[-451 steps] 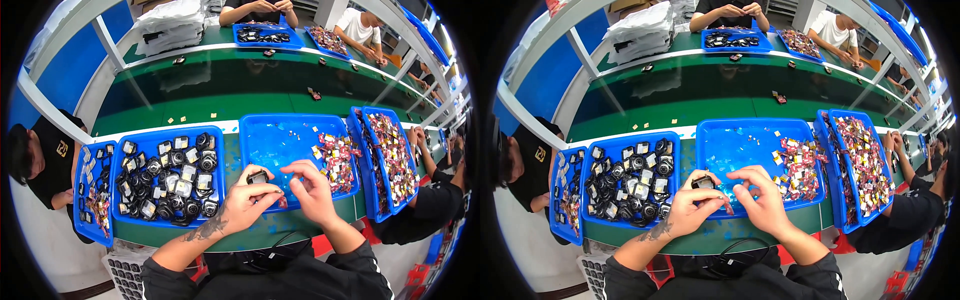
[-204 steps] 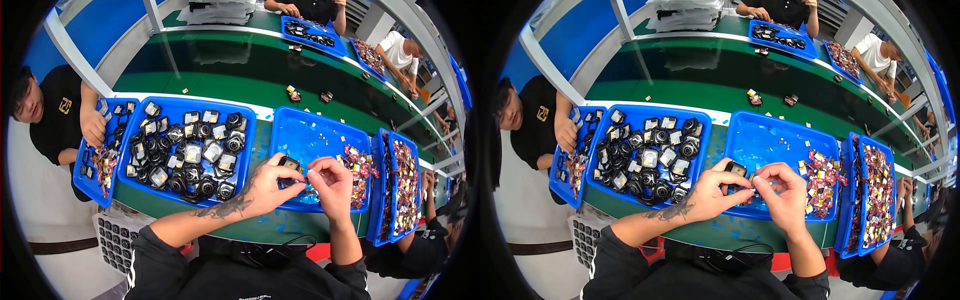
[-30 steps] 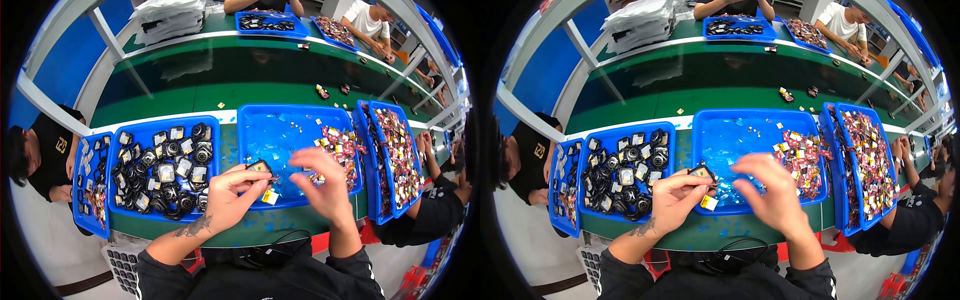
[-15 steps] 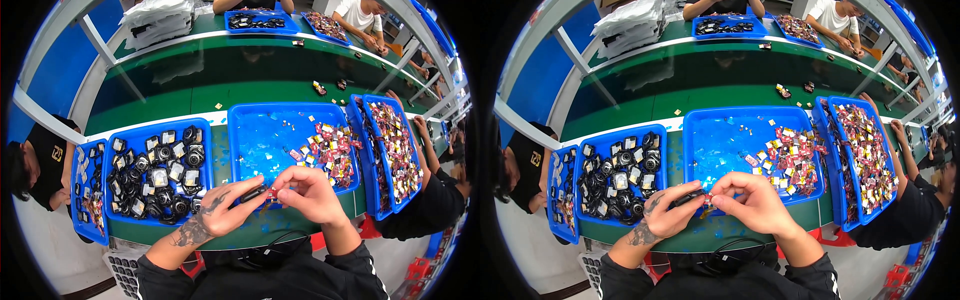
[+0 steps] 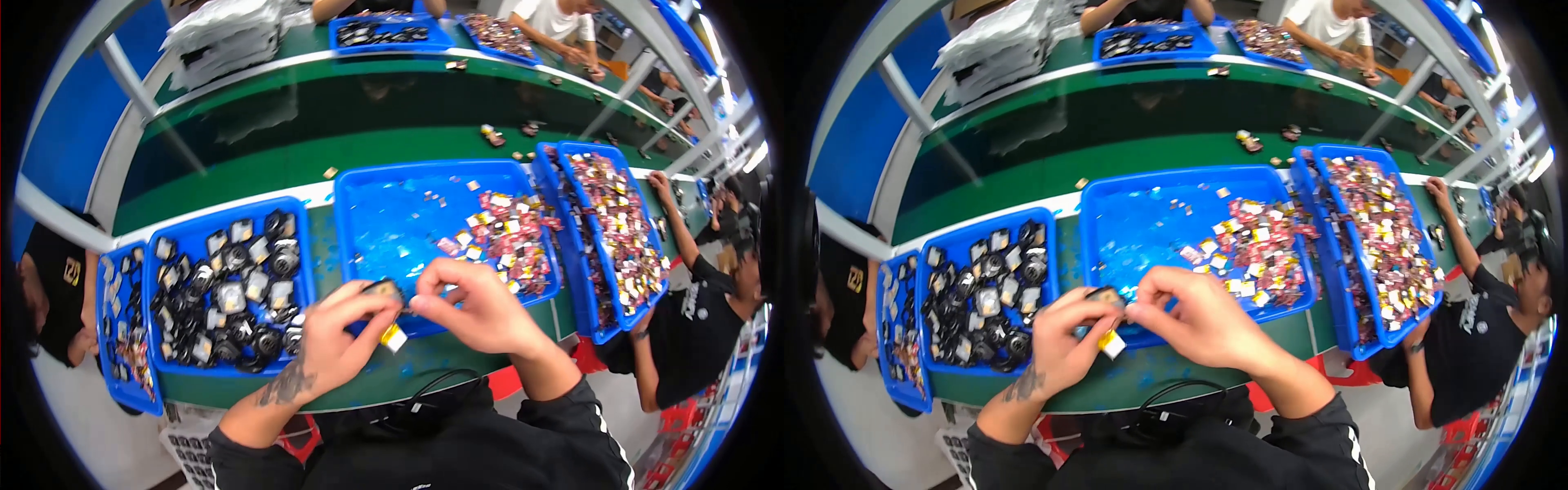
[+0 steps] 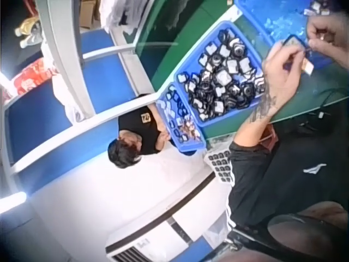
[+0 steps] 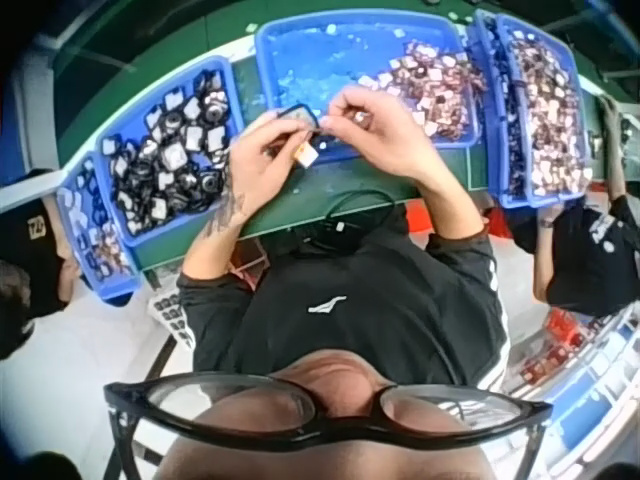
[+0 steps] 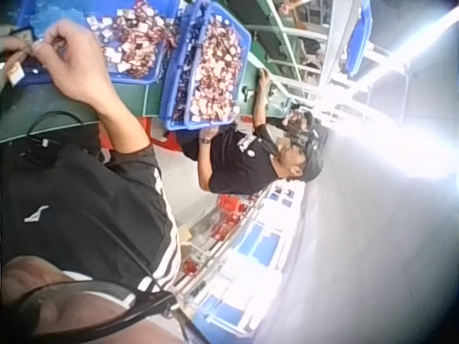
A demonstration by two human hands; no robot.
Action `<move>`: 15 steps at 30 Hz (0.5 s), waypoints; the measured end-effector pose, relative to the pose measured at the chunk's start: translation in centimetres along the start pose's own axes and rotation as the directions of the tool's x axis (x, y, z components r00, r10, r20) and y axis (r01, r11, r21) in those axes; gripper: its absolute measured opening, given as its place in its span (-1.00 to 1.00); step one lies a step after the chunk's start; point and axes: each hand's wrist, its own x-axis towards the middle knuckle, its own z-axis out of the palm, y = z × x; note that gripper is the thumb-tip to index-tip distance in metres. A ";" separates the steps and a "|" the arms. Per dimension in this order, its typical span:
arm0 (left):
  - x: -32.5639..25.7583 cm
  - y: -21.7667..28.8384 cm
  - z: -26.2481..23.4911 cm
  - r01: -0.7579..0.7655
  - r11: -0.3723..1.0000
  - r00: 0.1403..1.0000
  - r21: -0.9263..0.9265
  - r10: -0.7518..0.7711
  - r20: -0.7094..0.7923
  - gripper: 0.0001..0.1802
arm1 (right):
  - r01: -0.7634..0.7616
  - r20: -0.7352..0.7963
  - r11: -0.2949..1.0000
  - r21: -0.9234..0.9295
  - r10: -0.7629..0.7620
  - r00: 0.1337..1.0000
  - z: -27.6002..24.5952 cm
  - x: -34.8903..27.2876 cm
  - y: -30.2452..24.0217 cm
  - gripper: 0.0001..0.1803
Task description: The recorder is assembling small electronic or mechanical components by inserting tiny parts into a black housing at an industrial workbench.
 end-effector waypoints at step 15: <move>0.0 -1.2 0.9 0.312 0.763 0.949 -0.567 -0.283 0.141 -0.74 | 0.096 -0.277 0.987 0.127 -0.058 0.959 2.9 -0.5 1.5 -0.75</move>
